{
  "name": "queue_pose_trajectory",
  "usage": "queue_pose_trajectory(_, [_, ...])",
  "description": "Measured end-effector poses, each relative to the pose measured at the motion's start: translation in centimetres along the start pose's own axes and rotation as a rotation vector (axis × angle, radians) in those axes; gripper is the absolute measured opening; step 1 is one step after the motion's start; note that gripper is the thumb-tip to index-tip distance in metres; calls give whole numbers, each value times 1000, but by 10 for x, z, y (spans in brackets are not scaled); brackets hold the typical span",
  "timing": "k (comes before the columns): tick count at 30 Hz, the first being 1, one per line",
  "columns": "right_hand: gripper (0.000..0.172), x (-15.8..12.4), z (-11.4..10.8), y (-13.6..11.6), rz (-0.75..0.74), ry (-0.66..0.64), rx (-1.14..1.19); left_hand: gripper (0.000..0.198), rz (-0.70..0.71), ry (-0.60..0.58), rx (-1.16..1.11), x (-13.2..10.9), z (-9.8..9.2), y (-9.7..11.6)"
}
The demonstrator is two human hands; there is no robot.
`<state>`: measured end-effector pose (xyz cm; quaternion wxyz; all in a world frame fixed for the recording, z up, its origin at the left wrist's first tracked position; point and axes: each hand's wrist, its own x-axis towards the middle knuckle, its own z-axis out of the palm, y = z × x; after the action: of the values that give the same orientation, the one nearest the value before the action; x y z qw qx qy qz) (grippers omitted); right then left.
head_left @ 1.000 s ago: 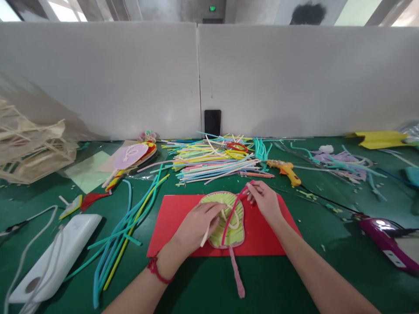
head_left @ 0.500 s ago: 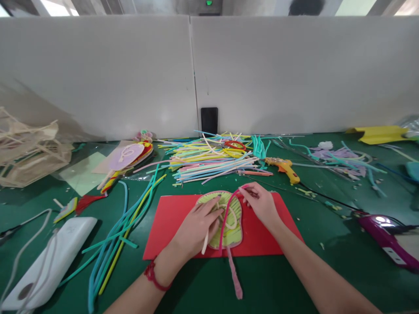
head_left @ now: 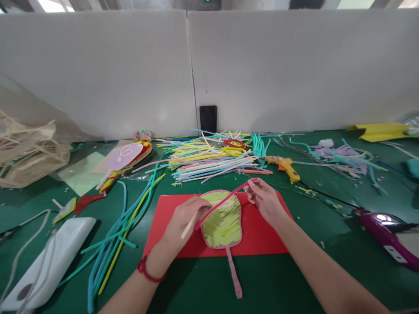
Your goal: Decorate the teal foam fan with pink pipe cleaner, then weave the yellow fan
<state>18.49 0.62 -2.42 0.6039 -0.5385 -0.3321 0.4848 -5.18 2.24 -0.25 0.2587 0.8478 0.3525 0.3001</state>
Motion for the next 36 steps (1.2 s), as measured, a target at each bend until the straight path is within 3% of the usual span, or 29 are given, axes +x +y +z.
queue_pose_trajectory(2, [38,0,0,-2,18,2,40,19,-204,218,-79,3,-4,-6])
queue_pose_trajectory(4, [38,-2,1,-3,32,-7,55,15,-376,519,-73,5,-9,-17])
queue_pose_trajectory(7, [39,-3,2,-4,40,-20,48,24,-403,845,32,8,-22,-37])
queue_pose_trajectory(8, [39,-3,3,-4,37,-23,38,23,-356,863,127,8,-27,-44])
queue_pose_trajectory(10, [38,-3,2,-3,25,-30,2,20,-291,741,169,8,-32,-54])
queue_pose_trajectory(11, [38,-3,2,-2,16,-31,-22,31,-260,561,231,7,-33,-58])
queue_pose_trajectory(13, [38,-2,1,1,-6,-33,-74,49,-299,356,312,6,-29,-61])
queue_pose_trajectory(18, [38,0,-2,10,-140,-71,-318,60,-399,292,343,3,-19,-60])
queue_pose_trajectory(24, [36,-1,-5,12,-235,-58,-476,36,-498,406,130,6,-23,-49])
queue_pose_trajectory(26, [35,-1,-6,12,-250,-56,-514,33,-488,342,125,7,-20,-41])
queue_pose_trajectory(30, [34,-1,-7,13,-267,-59,-558,31,-421,62,240,10,-11,-24])
queue_pose_trajectory(36, [34,-1,-7,11,-273,-47,-698,23,-419,-54,323,12,-11,-14])
